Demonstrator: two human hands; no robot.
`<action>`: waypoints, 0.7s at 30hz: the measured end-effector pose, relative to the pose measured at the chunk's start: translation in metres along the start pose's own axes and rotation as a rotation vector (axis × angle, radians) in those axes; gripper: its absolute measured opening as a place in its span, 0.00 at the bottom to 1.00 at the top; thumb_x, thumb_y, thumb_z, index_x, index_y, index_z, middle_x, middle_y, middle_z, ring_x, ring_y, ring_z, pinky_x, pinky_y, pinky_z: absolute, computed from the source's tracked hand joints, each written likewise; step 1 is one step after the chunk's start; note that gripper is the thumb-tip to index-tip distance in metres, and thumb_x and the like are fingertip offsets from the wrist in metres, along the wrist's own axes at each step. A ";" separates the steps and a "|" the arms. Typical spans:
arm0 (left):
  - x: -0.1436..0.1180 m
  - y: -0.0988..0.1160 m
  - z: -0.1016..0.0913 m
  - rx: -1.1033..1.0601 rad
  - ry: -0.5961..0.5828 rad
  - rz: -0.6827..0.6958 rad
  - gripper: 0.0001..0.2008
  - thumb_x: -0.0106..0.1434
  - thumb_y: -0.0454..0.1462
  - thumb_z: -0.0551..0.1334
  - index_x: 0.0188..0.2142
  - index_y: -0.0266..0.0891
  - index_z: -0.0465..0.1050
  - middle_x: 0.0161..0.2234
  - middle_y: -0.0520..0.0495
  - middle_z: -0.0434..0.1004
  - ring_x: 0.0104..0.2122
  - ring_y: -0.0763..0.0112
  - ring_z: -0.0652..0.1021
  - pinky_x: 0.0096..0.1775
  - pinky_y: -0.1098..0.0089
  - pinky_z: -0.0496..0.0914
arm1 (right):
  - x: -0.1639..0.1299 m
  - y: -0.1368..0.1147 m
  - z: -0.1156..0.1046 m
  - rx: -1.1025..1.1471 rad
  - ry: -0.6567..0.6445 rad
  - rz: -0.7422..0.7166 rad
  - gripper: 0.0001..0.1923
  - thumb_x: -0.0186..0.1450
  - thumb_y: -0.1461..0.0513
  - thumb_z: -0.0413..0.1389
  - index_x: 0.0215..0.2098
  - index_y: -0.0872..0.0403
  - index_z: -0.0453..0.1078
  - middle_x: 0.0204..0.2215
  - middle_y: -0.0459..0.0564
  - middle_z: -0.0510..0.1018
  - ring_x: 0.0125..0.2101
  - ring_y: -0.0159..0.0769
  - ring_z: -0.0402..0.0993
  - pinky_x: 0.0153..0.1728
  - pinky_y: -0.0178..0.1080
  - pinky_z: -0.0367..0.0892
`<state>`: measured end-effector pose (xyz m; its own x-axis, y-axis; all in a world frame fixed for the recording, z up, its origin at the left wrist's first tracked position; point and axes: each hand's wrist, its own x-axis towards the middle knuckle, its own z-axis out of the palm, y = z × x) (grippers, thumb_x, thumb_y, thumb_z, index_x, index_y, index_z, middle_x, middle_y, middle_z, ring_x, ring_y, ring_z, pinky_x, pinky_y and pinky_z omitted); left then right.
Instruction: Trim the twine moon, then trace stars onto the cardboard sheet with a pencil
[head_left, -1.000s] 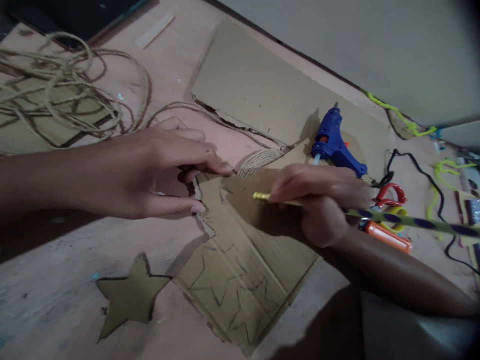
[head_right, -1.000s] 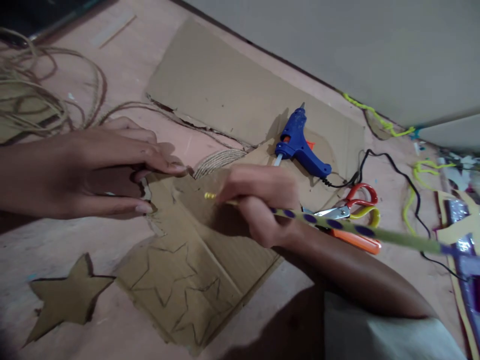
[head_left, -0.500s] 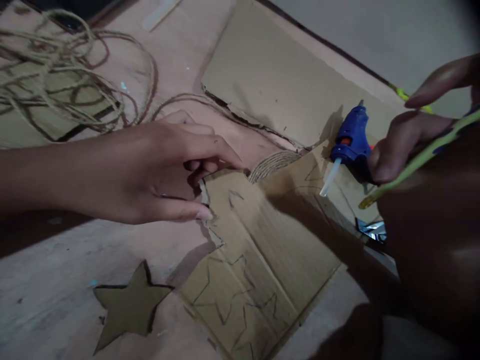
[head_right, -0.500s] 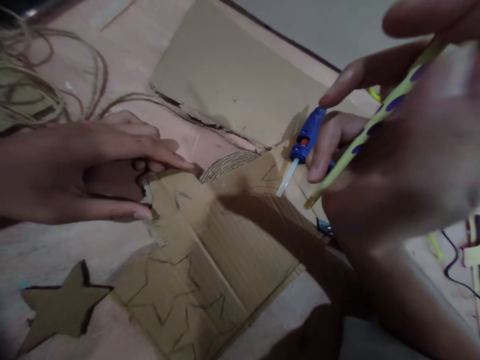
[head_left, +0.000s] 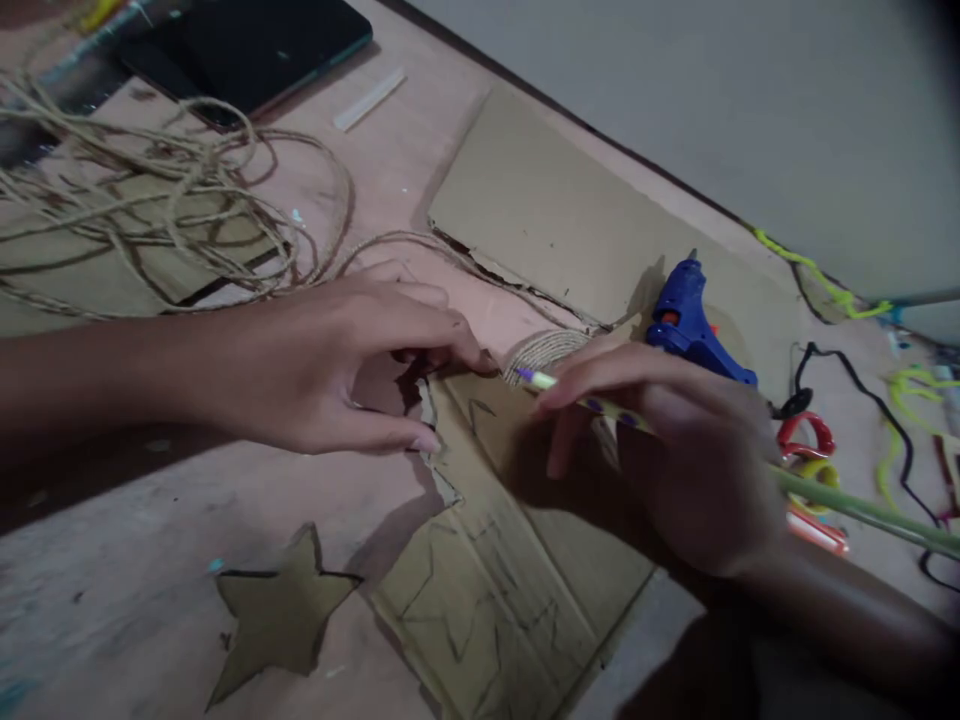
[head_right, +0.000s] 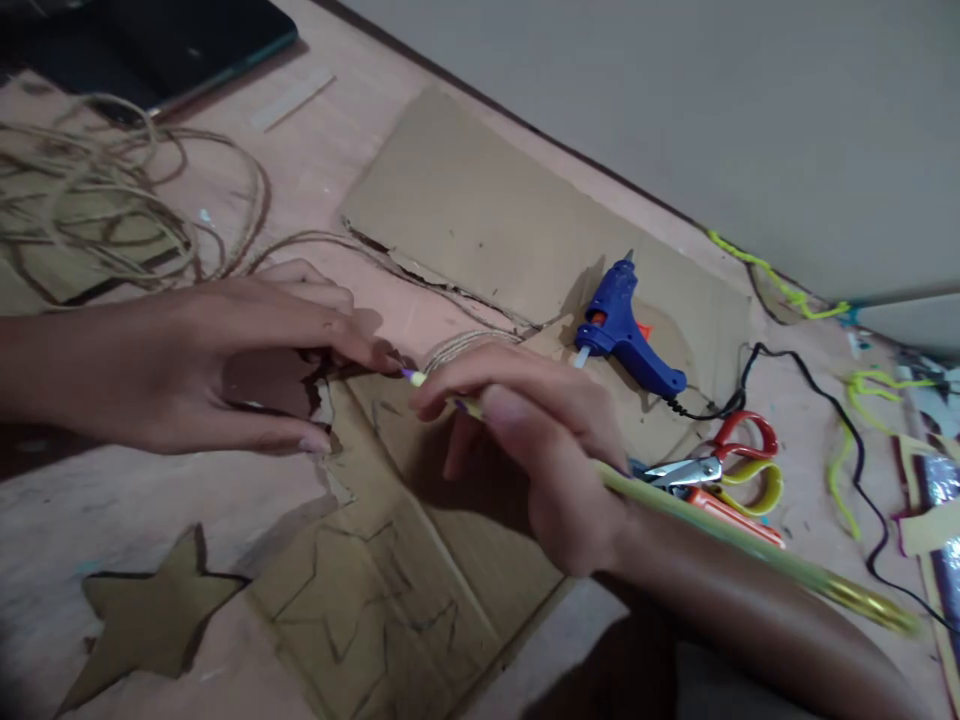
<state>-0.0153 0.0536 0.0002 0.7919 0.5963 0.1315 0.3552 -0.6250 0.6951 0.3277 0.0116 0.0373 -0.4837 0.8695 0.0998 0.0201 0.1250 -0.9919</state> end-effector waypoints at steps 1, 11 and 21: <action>0.000 0.000 0.000 0.000 0.003 0.012 0.17 0.89 0.46 0.71 0.71 0.49 0.84 0.61 0.45 0.93 0.60 0.57 0.91 0.62 0.62 0.81 | 0.004 0.005 0.007 0.046 -0.015 0.013 0.15 0.85 0.62 0.65 0.49 0.48 0.97 0.42 0.52 0.94 0.29 0.37 0.89 0.31 0.40 0.85; -0.001 0.002 0.003 0.045 0.012 0.014 0.14 0.89 0.47 0.70 0.68 0.50 0.85 0.59 0.46 0.93 0.57 0.57 0.90 0.58 0.64 0.79 | 0.039 0.025 -0.011 -0.026 -0.118 -0.054 0.16 0.74 0.67 0.63 0.36 0.52 0.94 0.32 0.50 0.90 0.27 0.34 0.85 0.27 0.33 0.78; -0.001 -0.001 0.003 0.019 0.001 -0.014 0.14 0.89 0.47 0.70 0.67 0.51 0.84 0.58 0.49 0.94 0.58 0.58 0.91 0.54 0.65 0.79 | 0.046 0.022 -0.012 -0.074 -0.061 -0.019 0.14 0.72 0.63 0.64 0.31 0.50 0.91 0.29 0.50 0.88 0.22 0.34 0.79 0.20 0.34 0.71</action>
<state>-0.0148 0.0519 -0.0024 0.7861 0.6058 0.1226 0.3757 -0.6259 0.6835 0.3160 0.0600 0.0214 -0.5369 0.8363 0.1113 0.0736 0.1778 -0.9813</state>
